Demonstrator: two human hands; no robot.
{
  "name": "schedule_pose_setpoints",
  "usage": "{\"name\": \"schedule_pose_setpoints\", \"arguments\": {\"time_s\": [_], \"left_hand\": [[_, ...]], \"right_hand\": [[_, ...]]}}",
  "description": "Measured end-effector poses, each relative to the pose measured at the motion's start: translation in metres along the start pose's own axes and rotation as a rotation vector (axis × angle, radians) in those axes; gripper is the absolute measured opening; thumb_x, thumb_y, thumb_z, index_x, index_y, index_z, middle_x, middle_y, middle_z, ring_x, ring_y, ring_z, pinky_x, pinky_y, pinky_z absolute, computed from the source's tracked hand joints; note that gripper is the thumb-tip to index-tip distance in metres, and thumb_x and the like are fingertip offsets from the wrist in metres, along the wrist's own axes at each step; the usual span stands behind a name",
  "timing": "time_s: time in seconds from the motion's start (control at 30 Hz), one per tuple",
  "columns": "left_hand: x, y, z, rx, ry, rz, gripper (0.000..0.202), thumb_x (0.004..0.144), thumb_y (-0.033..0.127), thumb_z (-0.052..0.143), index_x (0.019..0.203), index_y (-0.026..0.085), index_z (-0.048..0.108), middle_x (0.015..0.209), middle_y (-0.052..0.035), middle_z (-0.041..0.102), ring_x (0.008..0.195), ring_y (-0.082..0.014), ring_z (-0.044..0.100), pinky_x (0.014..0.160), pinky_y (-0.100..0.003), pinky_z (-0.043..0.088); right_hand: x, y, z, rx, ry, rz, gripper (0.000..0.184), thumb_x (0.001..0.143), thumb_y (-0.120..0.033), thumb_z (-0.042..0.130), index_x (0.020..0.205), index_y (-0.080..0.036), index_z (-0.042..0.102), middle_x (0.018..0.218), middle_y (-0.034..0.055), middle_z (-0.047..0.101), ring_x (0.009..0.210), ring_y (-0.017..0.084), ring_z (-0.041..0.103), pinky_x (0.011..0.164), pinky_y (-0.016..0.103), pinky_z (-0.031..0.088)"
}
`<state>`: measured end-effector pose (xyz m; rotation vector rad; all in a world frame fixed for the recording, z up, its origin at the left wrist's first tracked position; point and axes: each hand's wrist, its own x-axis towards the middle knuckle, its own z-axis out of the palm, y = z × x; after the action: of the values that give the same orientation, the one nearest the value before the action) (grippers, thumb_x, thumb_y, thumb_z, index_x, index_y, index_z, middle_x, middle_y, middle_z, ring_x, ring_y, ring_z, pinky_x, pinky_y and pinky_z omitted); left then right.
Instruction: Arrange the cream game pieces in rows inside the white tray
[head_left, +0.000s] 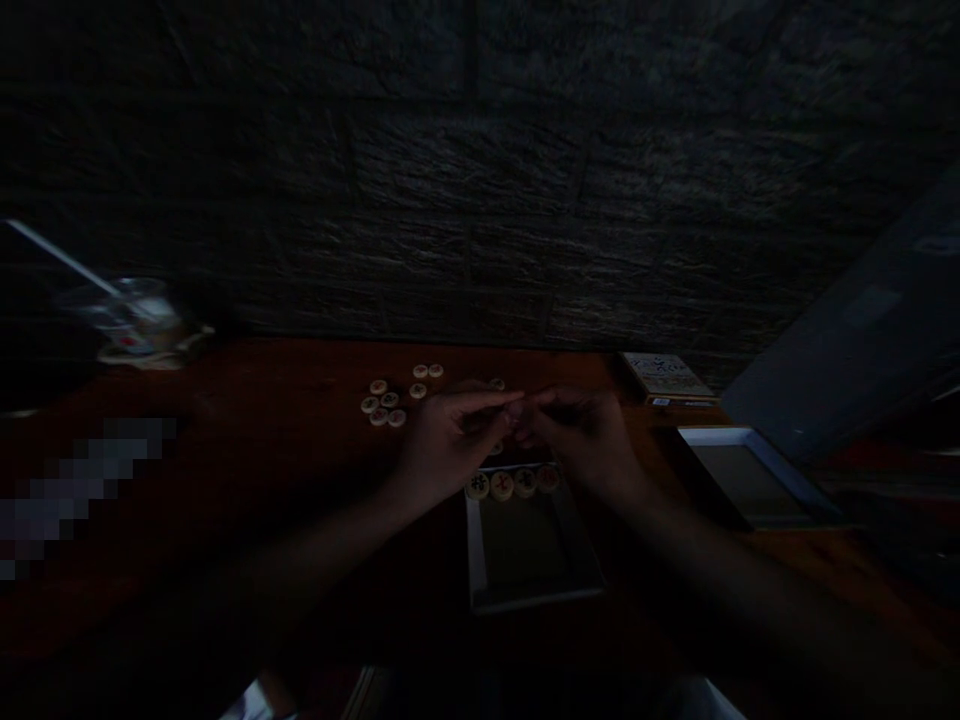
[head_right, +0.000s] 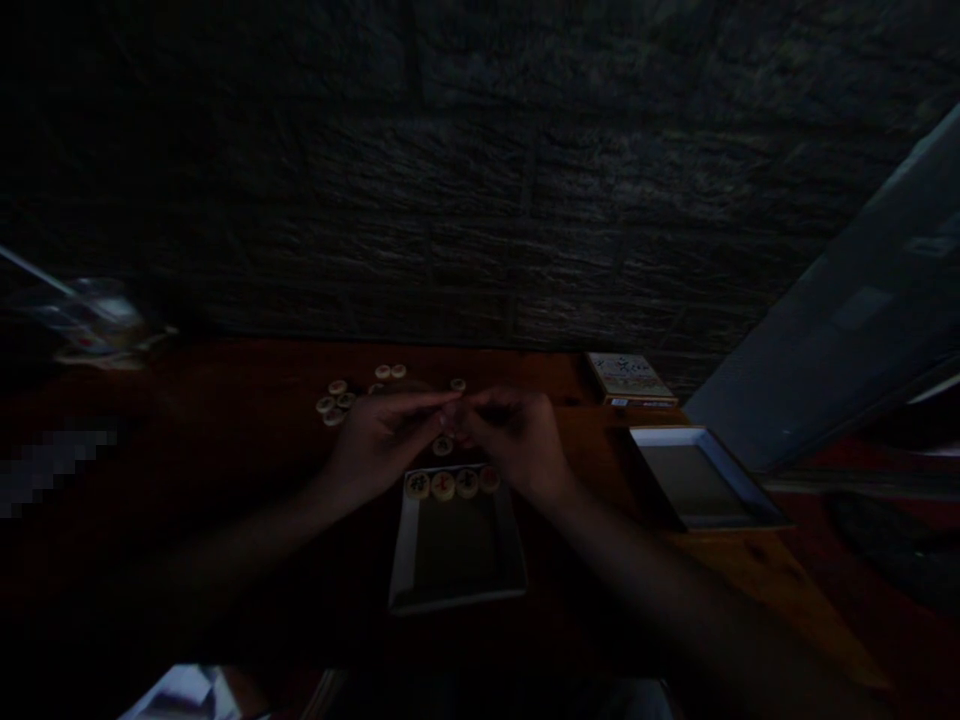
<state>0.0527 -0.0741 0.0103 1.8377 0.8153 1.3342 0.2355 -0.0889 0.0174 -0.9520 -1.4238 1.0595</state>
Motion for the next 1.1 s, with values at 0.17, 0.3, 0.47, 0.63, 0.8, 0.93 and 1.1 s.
{"name": "schedule_pose_setpoints", "arguments": {"time_s": [0.17, 0.3, 0.47, 0.63, 0.8, 0.93, 1.1], "left_hand": [[0.003, 0.002, -0.001, -0.169, 0.034, -0.180, 0.023, 0.091, 0.029, 0.074, 0.110, 0.019, 0.082, 0.107, -0.0078, 0.083, 0.093, -0.0206, 0.079, 0.085, -0.033, 0.064], [0.003, 0.001, 0.000, -0.244, 0.024, -0.239, 0.028, 0.085, 0.023, 0.079, 0.113, 0.018, 0.080, 0.112, -0.0087, 0.082, 0.095, -0.0211, 0.080, 0.086, -0.034, 0.065], [-0.001, -0.003, 0.002, -0.200, -0.026, -0.160, 0.034, 0.083, 0.021, 0.080, 0.117, 0.017, 0.079, 0.114, -0.0105, 0.081, 0.099, -0.0224, 0.079, 0.090, -0.036, 0.064], [-0.003, -0.005, 0.002, -0.137, -0.043, -0.095, 0.033, 0.085, 0.021, 0.080, 0.118, 0.018, 0.079, 0.110, -0.0098, 0.082, 0.094, -0.0208, 0.079, 0.085, -0.033, 0.065], [-0.002, -0.008, 0.000, -0.137, -0.052, -0.122, 0.035, 0.087, 0.025, 0.079, 0.123, 0.022, 0.078, 0.116, -0.0101, 0.080, 0.103, -0.0232, 0.078, 0.093, -0.039, 0.064], [-0.002, -0.007, 0.000, -0.142, -0.059, -0.136, 0.034, 0.087, 0.024, 0.079, 0.120, 0.022, 0.078, 0.116, -0.0095, 0.080, 0.105, -0.0226, 0.077, 0.096, -0.039, 0.062], [0.003, 0.000, -0.001, -0.266, -0.011, -0.218, 0.038, 0.082, 0.027, 0.083, 0.118, 0.017, 0.076, 0.108, -0.0095, 0.081, 0.097, -0.0213, 0.078, 0.089, -0.035, 0.062]], "right_hand": [[0.002, -0.001, -0.001, 0.023, -0.045, 0.023, 0.031, 0.081, -0.049, 0.084, 0.091, -0.020, 0.084, 0.077, 0.0045, 0.080, 0.064, 0.015, 0.074, 0.061, 0.024, 0.062], [0.002, -0.001, -0.003, 0.026, -0.060, 0.011, 0.026, 0.078, -0.040, 0.087, 0.097, -0.023, 0.085, 0.080, 0.0031, 0.081, 0.068, 0.014, 0.075, 0.067, 0.025, 0.062], [0.001, 0.003, -0.003, 0.049, -0.020, 0.031, 0.021, 0.076, -0.036, 0.090, 0.089, -0.020, 0.084, 0.077, 0.0031, 0.080, 0.064, 0.012, 0.072, 0.061, 0.021, 0.059], [0.001, 0.005, -0.003, 0.020, -0.003, 0.060, 0.023, 0.074, -0.036, 0.091, 0.086, -0.019, 0.083, 0.074, 0.0035, 0.079, 0.060, 0.011, 0.069, 0.056, 0.018, 0.056], [0.002, -0.002, -0.005, 0.014, -0.057, 0.026, 0.016, 0.081, -0.033, 0.086, 0.093, -0.022, 0.085, 0.080, 0.0041, 0.082, 0.063, 0.011, 0.072, 0.061, 0.020, 0.059], [0.003, -0.002, -0.006, 0.000, -0.047, -0.013, 0.016, 0.080, -0.030, 0.085, 0.094, -0.022, 0.085, 0.080, 0.0044, 0.082, 0.062, 0.013, 0.074, 0.061, 0.023, 0.062], [0.000, 0.002, -0.007, -0.177, 0.014, -0.218, 0.016, 0.083, -0.028, 0.083, 0.099, -0.023, 0.084, 0.091, 0.0047, 0.084, 0.076, 0.018, 0.079, 0.070, 0.027, 0.064]]}}
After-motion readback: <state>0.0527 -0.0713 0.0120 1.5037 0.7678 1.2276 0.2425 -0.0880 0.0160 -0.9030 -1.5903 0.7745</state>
